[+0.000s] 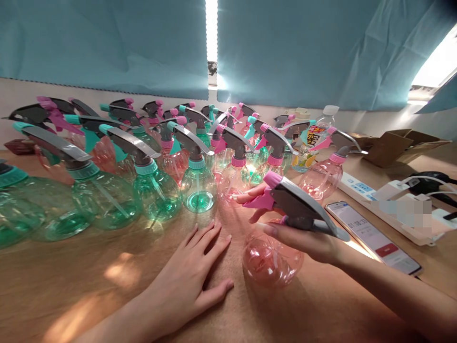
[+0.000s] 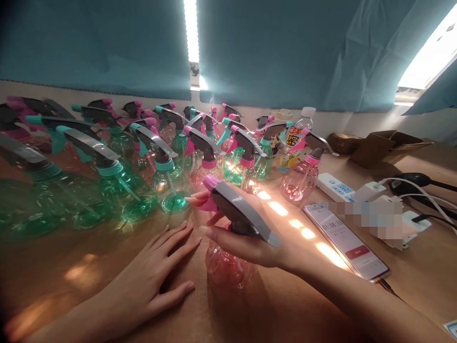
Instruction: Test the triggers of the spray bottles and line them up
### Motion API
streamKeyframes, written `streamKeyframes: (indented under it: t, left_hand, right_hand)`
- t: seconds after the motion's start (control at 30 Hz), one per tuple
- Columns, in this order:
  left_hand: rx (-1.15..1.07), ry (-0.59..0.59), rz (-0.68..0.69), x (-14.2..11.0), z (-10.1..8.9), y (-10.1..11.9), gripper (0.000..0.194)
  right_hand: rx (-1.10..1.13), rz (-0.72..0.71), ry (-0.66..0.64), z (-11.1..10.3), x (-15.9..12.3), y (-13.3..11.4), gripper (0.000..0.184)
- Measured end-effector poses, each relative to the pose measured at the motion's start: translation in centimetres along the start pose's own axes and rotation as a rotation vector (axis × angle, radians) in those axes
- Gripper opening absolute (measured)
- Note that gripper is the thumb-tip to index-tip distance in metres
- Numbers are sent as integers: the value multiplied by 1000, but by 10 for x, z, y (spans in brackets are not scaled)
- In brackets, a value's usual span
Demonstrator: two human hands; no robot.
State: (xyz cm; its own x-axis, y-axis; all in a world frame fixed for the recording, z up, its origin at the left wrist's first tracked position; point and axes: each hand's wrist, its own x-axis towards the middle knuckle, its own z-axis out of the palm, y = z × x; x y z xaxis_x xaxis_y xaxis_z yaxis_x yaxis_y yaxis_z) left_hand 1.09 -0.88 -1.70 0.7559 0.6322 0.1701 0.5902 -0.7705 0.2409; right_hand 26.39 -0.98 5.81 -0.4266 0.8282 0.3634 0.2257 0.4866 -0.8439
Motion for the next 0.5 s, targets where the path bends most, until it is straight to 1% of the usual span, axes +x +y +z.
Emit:
streamKeyframes:
  t: [0.17,0.37,0.5]
  left_hand:
    - [7,-16,-1,0,0,-1,65]
    - [39,-25,-4,0,0,-1,65]
    - [34,-16,-4,1,0,-2,64]
  right_hand:
    - [-47,-14,35,-3,-3,4,47]
    - [-99,-10,64,-3,0,1,29]
    - [-141,31,55,-6,-2,3,19]
